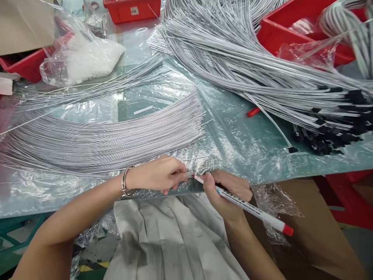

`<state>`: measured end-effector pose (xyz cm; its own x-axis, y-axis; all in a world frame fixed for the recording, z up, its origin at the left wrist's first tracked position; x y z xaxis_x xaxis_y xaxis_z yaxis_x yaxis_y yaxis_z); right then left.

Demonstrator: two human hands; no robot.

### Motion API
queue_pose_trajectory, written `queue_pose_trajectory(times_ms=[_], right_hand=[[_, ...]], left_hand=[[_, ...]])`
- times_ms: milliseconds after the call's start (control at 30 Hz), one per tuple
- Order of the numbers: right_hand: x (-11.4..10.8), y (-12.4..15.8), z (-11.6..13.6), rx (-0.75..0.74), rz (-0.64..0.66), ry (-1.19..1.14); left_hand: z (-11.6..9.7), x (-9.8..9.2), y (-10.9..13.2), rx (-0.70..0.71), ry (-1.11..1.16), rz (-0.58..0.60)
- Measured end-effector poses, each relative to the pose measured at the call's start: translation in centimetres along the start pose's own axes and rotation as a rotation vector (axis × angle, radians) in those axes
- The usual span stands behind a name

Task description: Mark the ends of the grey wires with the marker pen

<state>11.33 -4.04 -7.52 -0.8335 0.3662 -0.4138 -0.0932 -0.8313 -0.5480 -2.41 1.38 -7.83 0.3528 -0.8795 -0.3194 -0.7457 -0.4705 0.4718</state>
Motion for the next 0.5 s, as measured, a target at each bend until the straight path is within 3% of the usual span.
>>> queue_pose_trajectory(times_ms=[500], right_hand=[[-0.03, -0.02, 0.21, -0.027, 0.019, -0.034]], left_hand=[[0.0, 0.02, 0.2, -0.011, -0.001, 0.0]])
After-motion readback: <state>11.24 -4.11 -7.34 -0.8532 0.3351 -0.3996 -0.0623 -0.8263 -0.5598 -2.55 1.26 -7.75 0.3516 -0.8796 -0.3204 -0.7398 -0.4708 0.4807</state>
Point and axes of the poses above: each hand's wrist, its own y-axis away from the middle knuckle, its own x-axis out of the palm, z = x × y, the point moved 5 cm from there along -y, towards the middle knuckle, and after that the axes turned 4 degrees about -z, right-handed, at the moved point
